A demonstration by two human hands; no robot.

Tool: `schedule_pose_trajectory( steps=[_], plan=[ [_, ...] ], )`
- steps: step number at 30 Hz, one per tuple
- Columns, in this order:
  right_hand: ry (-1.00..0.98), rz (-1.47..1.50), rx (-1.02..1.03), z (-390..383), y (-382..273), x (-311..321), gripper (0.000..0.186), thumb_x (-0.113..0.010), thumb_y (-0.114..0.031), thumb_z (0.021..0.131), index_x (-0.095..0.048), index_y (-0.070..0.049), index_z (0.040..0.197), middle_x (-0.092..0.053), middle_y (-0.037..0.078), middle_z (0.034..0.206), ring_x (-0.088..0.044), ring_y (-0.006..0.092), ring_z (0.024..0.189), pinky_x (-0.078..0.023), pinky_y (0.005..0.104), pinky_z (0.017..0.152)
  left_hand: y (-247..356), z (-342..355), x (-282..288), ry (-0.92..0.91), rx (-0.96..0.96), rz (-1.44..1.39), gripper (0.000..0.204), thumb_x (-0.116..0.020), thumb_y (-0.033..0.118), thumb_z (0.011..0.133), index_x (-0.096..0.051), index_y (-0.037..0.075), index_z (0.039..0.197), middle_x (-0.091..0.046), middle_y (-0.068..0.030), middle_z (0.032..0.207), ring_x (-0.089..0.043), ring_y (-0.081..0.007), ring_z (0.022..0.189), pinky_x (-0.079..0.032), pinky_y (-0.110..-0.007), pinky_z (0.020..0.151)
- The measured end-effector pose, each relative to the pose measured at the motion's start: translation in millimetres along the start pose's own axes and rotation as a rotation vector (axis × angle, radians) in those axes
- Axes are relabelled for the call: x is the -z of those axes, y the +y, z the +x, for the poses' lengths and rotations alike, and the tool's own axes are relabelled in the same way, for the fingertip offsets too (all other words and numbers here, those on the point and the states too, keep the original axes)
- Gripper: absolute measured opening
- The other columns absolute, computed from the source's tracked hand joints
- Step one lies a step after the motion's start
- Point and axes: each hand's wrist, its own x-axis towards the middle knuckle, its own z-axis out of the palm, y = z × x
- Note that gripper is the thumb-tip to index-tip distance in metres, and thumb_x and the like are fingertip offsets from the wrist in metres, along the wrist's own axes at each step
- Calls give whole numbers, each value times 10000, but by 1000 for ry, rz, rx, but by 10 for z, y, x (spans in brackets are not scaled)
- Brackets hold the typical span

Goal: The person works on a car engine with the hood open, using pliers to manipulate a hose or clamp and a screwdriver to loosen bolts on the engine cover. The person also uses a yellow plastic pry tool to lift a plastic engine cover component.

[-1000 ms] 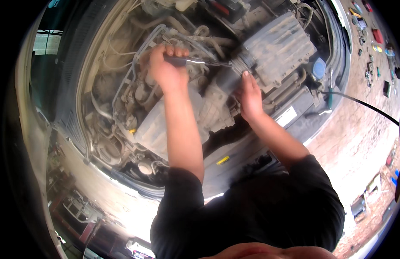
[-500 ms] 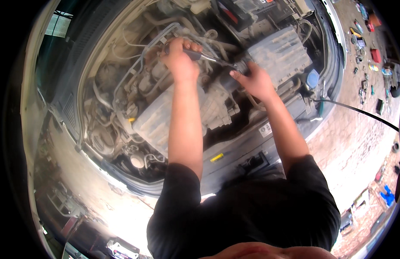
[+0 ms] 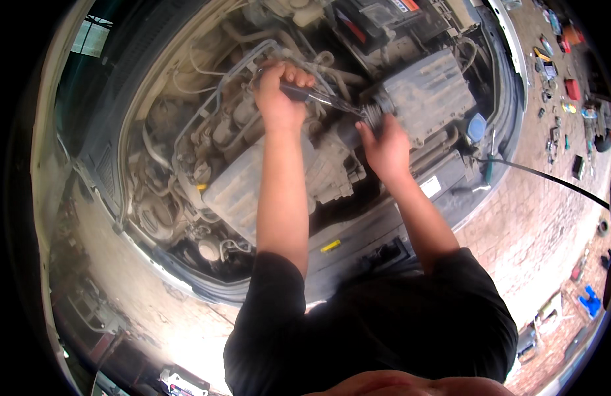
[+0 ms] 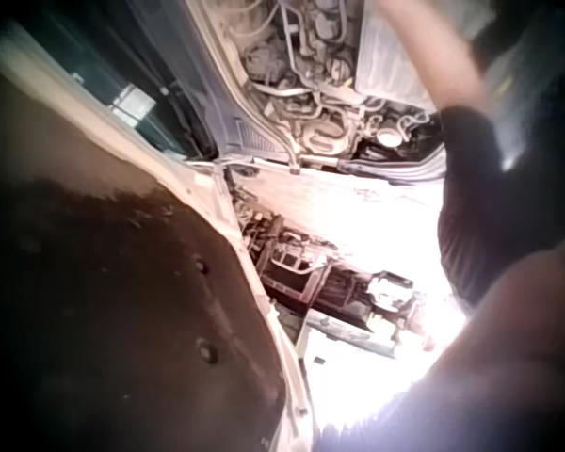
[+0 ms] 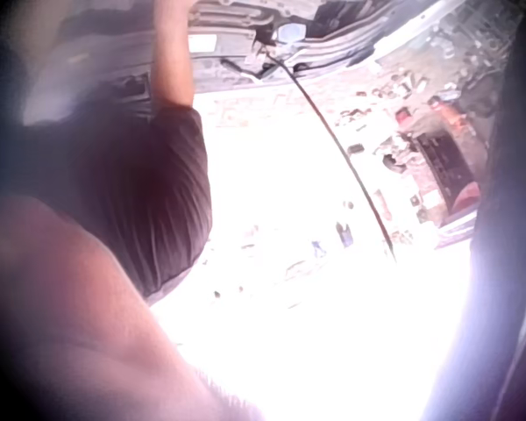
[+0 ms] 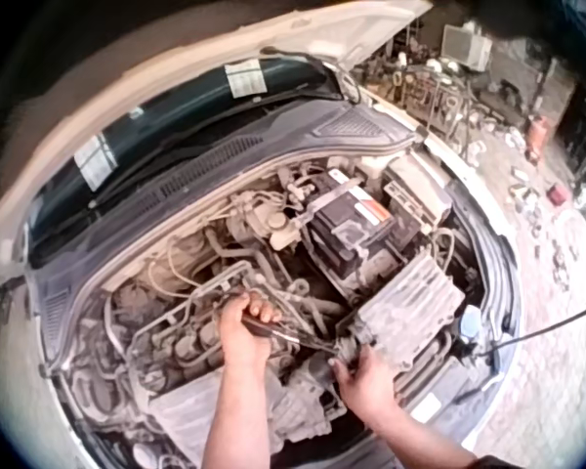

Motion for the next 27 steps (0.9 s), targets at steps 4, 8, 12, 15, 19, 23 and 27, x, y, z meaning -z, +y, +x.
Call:
schedule_pose_trajectory(
  steps=[4, 8, 12, 15, 19, 23, 27],
  plan=[
    [-30, 19, -16, 3, -8, 21, 417, -759, -334, 863, -527, 10, 911, -594, 230, 695, -599, 461, 692, -481, 516, 630, -21, -19, 36, -37, -10, 57, 98, -551, 156, 887, -481, 130, 823, -457, -16, 713, -438, -170, 661, -399, -383, 708],
    [31, 10, 56, -65, 54, 6, 410, -753, -320, 866, -521, 15, 919, -597, 236, 704, -603, 466, 704, -482, 521, 631, -24, -116, 78, 12, 2, -12, 131, -559, 169, 875, -474, 127, 784, -452, -10, 708, -435, -169, 658, -391, -379, 710],
    [-40, 4, 18, -21, 3, 36, 411, -755, -308, 859, -506, 16, 905, -608, 248, 729, -606, 477, 720, -488, 532, 642, -49, -93, 195, 40, -9, -45, 113, -566, 169, 868, -491, 121, 797, -451, -11, 715, -430, -173, 661, -384, -378, 719],
    [-116, -12, -16, 94, 23, 34, 414, -764, -303, 845, -505, 19, 874, -608, 252, 729, -602, 480, 721, -482, 528, 641, -55, -83, 174, 45, -13, -40, 113, -566, 165, 866, -490, 118, 796, -454, -13, 725, -432, -174, 672, -383, -381, 722],
    [-135, 13, -25, 148, 40, 69, 423, -768, -316, 837, -514, 22, 852, -613, 252, 736, -607, 478, 740, -483, 527, 660, -18, -80, 150, 51, -35, -39, 86, -563, 150, 846, -494, 115, 811, -465, -35, 742, -444, -198, 698, -398, -403, 751],
    [-75, -27, 10, 58, 74, 67, 421, -757, -330, 852, -530, 22, 895, -624, 243, 738, -618, 469, 739, -486, 524, 657, -55, -147, 235, 87, -26, -82, 77, -552, 131, 828, -492, 109, 870, -466, -60, 747, -469, -234, 710, -419, -441, 748],
    [-126, -7, -6, 52, 13, 114, 424, -753, -330, 861, -526, 21, 929, -628, 236, 726, -624, 464, 727, -490, 525, 653, -53, -99, 225, 194, -18, -79, 85, -548, 134, 817, -468, 112, 797, -464, -42, 721, -448, -210, 678, -420, -425, 746]
  ],
)
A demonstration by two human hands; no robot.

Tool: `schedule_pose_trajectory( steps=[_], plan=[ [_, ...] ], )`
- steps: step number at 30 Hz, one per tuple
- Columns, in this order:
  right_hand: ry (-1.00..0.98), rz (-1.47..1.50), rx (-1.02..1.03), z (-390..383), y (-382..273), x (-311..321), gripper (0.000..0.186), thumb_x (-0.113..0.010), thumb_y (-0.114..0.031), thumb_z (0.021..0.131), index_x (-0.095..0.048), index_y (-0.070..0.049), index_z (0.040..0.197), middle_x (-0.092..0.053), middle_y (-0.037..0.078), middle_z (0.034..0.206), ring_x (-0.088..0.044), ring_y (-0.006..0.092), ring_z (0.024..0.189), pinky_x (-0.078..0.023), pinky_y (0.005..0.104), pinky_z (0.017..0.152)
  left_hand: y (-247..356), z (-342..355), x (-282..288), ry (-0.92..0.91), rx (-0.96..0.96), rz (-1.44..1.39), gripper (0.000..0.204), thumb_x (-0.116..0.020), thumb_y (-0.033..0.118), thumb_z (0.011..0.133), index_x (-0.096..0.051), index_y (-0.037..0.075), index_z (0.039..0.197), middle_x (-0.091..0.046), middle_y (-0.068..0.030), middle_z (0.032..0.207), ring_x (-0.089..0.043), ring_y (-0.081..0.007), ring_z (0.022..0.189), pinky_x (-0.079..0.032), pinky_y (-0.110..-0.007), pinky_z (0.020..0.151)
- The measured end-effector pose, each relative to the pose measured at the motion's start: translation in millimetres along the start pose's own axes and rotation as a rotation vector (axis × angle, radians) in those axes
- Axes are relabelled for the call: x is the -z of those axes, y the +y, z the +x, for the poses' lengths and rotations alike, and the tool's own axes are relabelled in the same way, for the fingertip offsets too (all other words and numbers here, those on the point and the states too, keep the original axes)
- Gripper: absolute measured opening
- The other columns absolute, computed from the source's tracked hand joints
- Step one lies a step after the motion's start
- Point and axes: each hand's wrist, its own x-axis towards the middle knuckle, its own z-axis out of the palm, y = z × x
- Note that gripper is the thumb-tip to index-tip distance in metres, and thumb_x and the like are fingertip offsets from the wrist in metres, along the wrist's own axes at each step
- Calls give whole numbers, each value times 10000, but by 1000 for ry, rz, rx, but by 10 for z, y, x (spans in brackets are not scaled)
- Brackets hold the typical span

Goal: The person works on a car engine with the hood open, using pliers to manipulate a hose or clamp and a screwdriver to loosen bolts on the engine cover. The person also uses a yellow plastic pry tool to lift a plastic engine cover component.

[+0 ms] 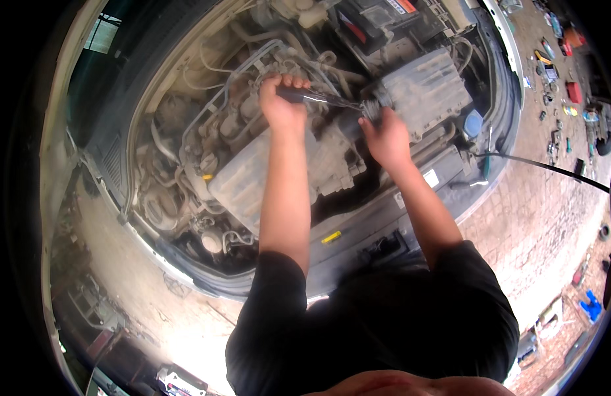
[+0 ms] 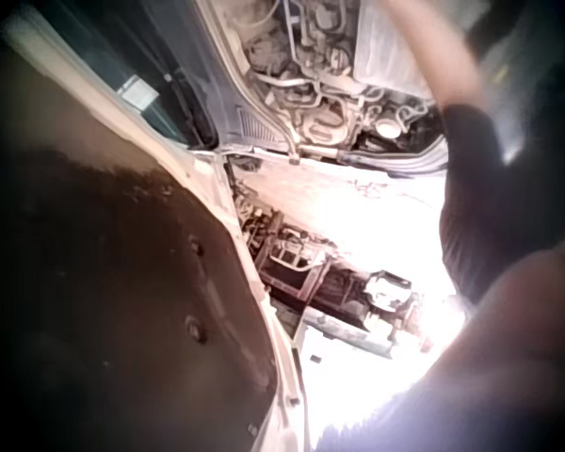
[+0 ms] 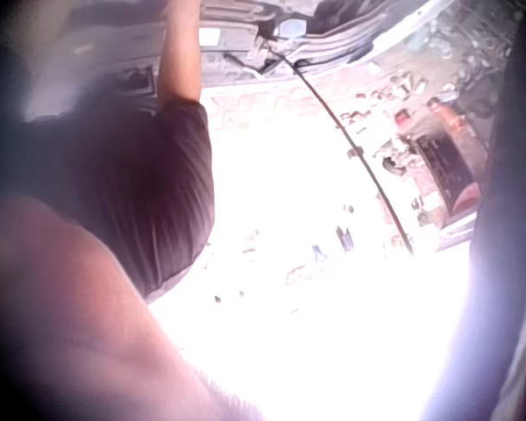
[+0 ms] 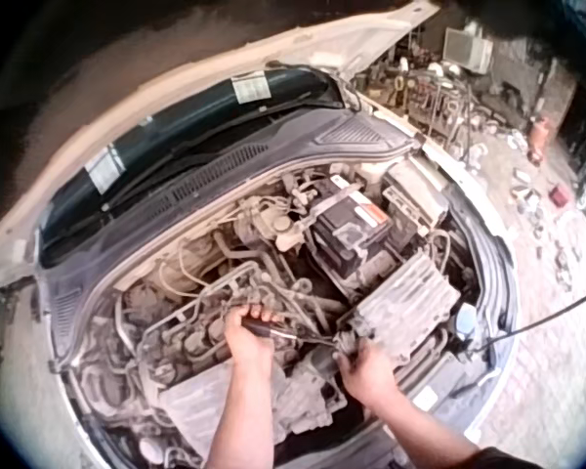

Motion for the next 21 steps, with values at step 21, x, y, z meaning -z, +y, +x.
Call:
schedule_pose_trajectory(
  steps=[21],
  plan=[
    [-4, 130, -14, -62, 56, -58, 442, -810, -240, 826, -553, 50, 1040, -612, 194, 743, -581, 341, 581, -476, 416, 554, -35, -278, -58, -327, -167, 178, 336, -566, 288, 875, -537, 89, 1143, -534, -83, 977, -510, -252, 933, -407, -469, 897]
  ],
)
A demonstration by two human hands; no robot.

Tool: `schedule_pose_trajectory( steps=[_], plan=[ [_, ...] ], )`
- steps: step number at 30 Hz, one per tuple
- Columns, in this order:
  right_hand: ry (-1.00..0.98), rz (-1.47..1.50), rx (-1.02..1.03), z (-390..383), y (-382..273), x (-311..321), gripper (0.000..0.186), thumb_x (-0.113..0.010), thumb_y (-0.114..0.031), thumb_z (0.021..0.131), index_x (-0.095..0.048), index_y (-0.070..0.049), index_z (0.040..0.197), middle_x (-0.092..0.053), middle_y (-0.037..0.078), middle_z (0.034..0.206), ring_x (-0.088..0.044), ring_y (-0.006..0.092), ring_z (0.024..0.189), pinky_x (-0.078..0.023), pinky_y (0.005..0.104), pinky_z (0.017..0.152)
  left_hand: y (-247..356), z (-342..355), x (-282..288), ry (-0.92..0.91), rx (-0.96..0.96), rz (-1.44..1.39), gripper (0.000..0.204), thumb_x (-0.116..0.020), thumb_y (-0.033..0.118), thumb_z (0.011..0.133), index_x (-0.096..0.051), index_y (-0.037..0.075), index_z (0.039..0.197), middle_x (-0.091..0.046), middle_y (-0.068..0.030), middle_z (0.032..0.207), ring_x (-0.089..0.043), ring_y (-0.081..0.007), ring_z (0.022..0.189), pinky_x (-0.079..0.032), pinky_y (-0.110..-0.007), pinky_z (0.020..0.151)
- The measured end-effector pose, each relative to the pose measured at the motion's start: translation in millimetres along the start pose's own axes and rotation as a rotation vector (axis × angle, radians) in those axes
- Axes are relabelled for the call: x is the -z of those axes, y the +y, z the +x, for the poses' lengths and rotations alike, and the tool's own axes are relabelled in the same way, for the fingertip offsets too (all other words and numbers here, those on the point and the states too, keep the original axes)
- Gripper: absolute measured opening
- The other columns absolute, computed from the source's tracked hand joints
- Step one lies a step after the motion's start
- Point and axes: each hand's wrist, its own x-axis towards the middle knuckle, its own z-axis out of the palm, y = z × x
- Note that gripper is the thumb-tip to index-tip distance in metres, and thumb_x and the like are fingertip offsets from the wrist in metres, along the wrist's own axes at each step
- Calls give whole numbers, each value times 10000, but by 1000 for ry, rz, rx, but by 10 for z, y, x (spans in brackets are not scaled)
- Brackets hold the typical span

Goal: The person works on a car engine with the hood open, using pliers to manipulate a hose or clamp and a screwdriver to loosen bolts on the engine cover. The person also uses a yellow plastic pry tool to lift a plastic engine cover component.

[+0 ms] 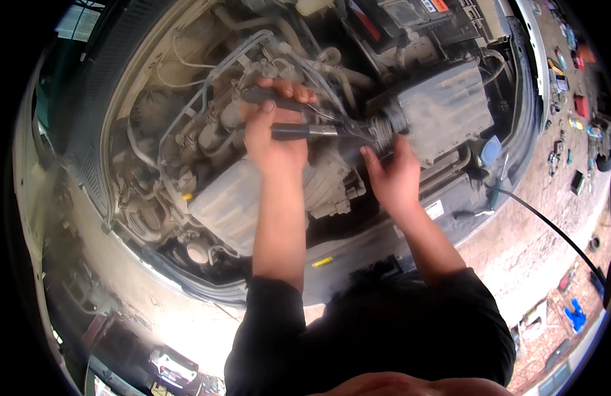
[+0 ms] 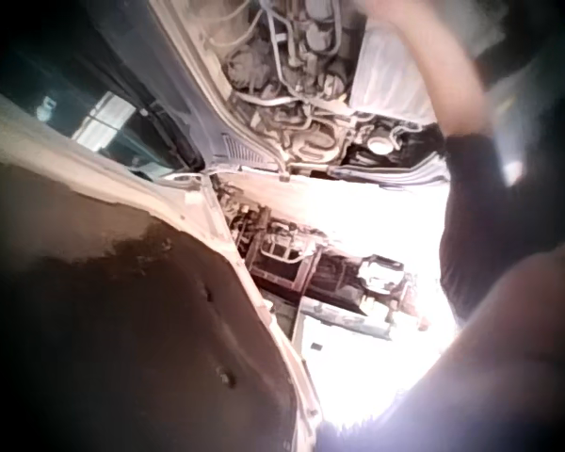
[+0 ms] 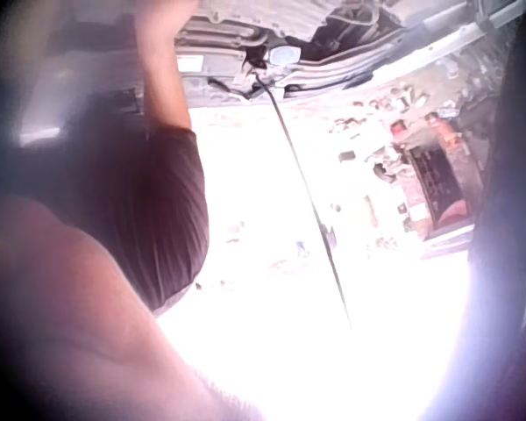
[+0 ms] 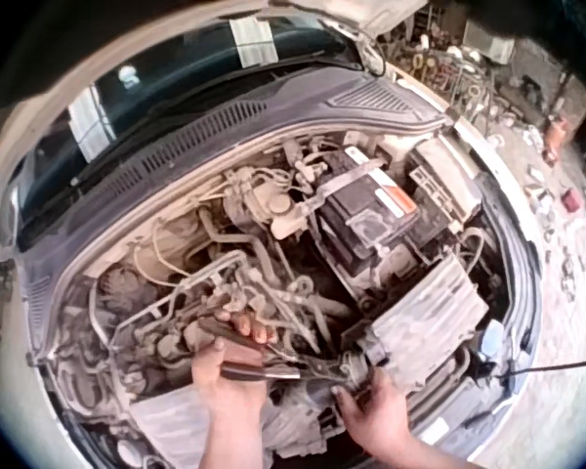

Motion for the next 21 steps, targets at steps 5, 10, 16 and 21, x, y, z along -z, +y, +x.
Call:
schedule_pose_trajectory(
  steps=[5, 10, 16, 21],
  plan=[
    [-80, 193, -139, 43, 119, -6, 402, -826, -234, 822, -551, 23, 963, -592, 140, 679, -558, 270, 545, -461, 367, 527, 31, -120, -119, -16, -19, 82, 653, -592, 372, 870, -420, 42, 1407, -491, -143, 1232, -480, -314, 1144, -372, -511, 1021],
    [-104, 168, -1, 94, 260, 22, 383, -844, -188, 794, -559, -5, 971, -601, 125, 715, -572, 288, 585, -467, 369, 544, 24, -223, -184, -68, -76, 115, 826, -715, 366, 818, -335, 32, 1471, -471, -146, 1305, -472, -314, 1199, -368, -502, 1053],
    [-165, 121, 101, 139, 241, 123, 423, -843, -160, 778, -570, 31, 1038, -591, 141, 799, -568, 302, 663, -467, 378, 573, 30, -277, -248, -111, -196, 218, 915, -733, 361, 814, -261, 15, 1518, -428, -142, 1435, -467, -292, 1261, -369, -493, 1055],
    [-129, 159, 136, 152, 277, 89, 434, -839, -136, 781, -570, 48, 1069, -592, 145, 788, -576, 288, 663, -469, 369, 573, 24, -240, -266, -188, -266, 262, 927, -722, 311, 793, -221, 58, 1531, -418, -146, 1439, -484, -305, 1240, -396, -509, 1002]
  ],
)
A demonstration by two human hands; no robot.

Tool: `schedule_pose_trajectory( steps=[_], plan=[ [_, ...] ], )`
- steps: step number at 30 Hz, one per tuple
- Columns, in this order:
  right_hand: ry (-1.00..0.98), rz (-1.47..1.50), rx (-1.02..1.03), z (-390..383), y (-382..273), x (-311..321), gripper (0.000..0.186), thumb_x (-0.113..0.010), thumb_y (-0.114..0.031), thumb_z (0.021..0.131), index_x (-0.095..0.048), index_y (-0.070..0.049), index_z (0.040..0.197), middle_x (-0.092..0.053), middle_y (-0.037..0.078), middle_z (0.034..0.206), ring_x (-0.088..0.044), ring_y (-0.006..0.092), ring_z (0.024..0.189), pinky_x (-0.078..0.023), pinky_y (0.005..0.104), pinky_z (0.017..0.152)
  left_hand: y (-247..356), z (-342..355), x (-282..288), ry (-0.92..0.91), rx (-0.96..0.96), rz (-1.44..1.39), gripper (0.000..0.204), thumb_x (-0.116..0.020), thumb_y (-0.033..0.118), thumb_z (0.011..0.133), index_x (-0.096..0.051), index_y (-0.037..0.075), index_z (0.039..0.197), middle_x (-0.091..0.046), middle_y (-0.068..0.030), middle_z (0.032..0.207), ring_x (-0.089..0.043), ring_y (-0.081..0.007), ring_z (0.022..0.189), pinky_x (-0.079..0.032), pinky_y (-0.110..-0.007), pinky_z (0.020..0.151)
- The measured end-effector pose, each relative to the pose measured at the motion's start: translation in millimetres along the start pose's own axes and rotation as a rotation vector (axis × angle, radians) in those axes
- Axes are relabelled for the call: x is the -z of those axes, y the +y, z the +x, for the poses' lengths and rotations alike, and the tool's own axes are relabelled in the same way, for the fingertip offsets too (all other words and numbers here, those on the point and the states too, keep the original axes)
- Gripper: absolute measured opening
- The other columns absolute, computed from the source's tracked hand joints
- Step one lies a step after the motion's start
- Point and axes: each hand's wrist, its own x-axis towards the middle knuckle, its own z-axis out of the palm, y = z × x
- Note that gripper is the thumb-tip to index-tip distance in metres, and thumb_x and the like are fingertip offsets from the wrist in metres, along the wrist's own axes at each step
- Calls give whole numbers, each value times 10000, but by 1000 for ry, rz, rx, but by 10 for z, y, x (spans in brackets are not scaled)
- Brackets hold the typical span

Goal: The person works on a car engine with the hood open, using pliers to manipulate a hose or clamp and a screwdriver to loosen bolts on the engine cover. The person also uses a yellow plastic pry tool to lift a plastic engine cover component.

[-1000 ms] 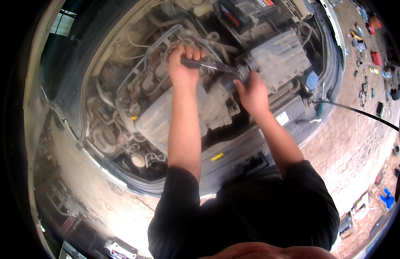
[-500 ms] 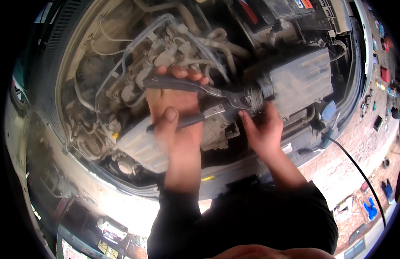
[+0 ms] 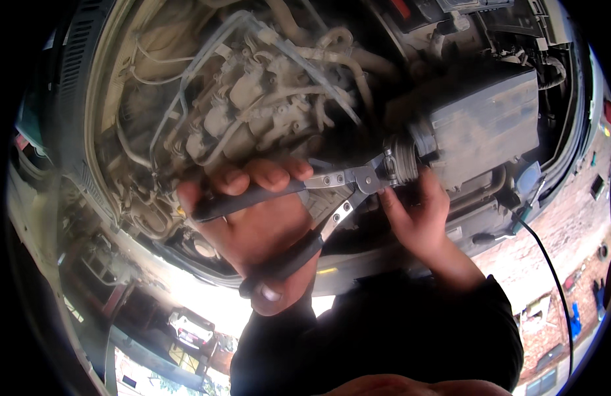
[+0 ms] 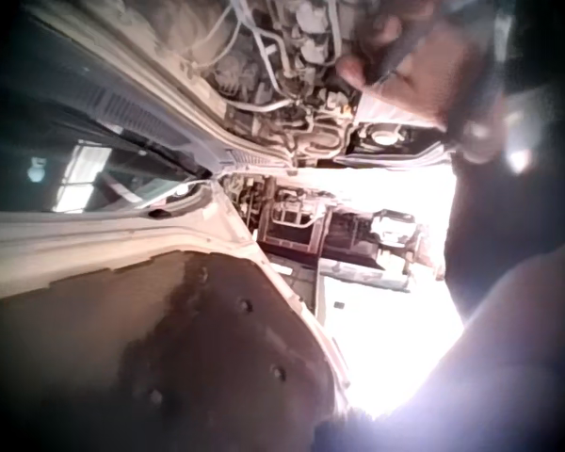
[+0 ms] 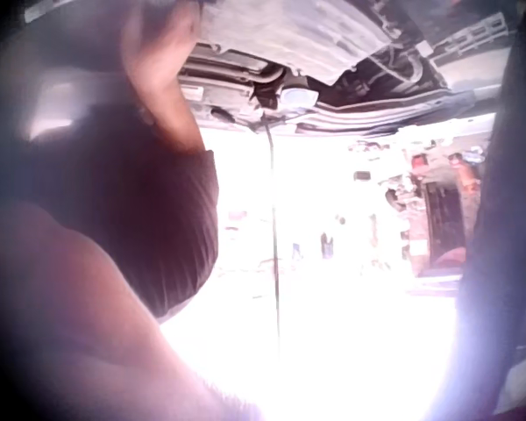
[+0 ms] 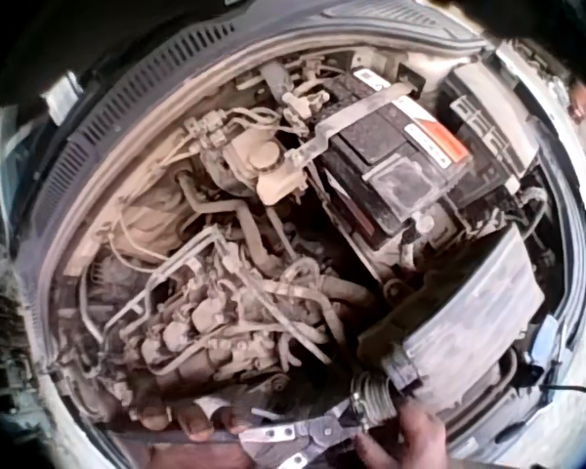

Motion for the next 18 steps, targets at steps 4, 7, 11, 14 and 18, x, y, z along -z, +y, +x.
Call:
schedule_pose_trajectory(
  steps=[4, 7, 11, 14, 18],
  plan=[
    [5, -5, -39, -37, -40, 30, 470, -832, -151, 798, -559, 51, 1123, -603, 148, 795, -584, 280, 653, -478, 358, 581, 11, -22, -79, 5, -40, 44, 987, -750, 278, 759, -176, 100, 1542, -439, -172, 1406, -517, -333, 1210, -434, -535, 977],
    [-9, 55, -125, -103, -95, 52, 560, -825, -185, 809, -528, 46, 1223, -597, 119, 795, -582, 227, 630, -480, 339, 578, 82, -7, -195, -34, 10, 91, 970, -759, 308, 767, -209, 65, 1527, -425, -179, 1435, -489, -333, 1256, -380, -548, 1035],
    [-31, 23, -124, -103, -240, 140, 585, -813, -182, 816, -505, 42, 1260, -576, 104, 799, -573, 202, 624, -482, 328, 583, 168, -33, -401, 136, 68, 152, 949, -780, 286, 780, -215, 29, 1499, -437, -210, 1405, -472, -381, 1303, -351, -567, 1097],
    [-16, 2, -89, -160, -259, 164, 613, -810, -185, 815, -487, 42, 1284, -580, 117, 837, -577, 205, 642, -489, 331, 593, 115, -99, -451, 123, -22, 185, 873, -737, 299, 816, -252, -8, 1474, -470, -210, 1348, -505, -367, 1254, -388, -538, 1085],
    [-7, -20, -37, -228, -242, 170, 658, -808, -183, 808, -454, 39, 1316, -581, 153, 969, -595, 236, 723, -514, 354, 665, 34, -54, -296, 89, -80, 203, 775, -687, 313, 816, -320, -23, 1409, -504, -203, 1268, -554, -347, 1160, -429, -523, 1051]
  ],
)
